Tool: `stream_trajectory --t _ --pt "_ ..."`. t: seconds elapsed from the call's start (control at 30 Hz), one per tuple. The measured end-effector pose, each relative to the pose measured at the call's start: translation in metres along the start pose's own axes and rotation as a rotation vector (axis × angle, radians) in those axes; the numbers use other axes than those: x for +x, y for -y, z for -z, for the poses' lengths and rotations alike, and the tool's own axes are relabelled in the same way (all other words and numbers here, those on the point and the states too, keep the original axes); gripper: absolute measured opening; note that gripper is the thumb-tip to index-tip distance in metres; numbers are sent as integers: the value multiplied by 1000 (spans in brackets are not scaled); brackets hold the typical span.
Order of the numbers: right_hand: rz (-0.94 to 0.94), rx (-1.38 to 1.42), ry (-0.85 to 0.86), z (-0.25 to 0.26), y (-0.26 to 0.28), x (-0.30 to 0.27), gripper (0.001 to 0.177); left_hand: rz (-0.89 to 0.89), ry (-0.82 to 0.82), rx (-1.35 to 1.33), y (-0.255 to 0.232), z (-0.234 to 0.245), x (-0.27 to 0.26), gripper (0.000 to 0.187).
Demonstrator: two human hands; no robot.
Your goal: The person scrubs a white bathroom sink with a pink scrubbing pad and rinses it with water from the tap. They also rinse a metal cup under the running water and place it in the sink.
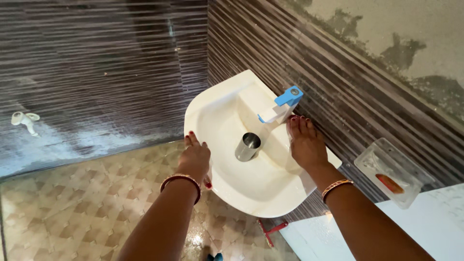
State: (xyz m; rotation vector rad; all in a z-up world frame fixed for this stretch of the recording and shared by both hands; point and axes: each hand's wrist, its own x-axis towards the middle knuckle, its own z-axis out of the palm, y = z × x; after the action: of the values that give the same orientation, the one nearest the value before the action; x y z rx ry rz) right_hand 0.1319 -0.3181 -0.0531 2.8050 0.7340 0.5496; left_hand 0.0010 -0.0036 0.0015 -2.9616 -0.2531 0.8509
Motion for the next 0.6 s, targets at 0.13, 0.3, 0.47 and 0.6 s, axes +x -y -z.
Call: stream_trajectory --t 0.13,0.3,0.47,0.6 --pt "-77 28 22 1 -9 -21 67 -32 -30 7 2 -3 -1 149" --pt "-144 -31 64 30 -13 -65 72 -27 27 6 4 4 0 149" --pt "-79 -92 171 63 7 -91 76 -48 -26 85 6 -1 2 150" --pt "40 62 131 73 21 -102 76 -49 -18 23 8 -2 10 149"
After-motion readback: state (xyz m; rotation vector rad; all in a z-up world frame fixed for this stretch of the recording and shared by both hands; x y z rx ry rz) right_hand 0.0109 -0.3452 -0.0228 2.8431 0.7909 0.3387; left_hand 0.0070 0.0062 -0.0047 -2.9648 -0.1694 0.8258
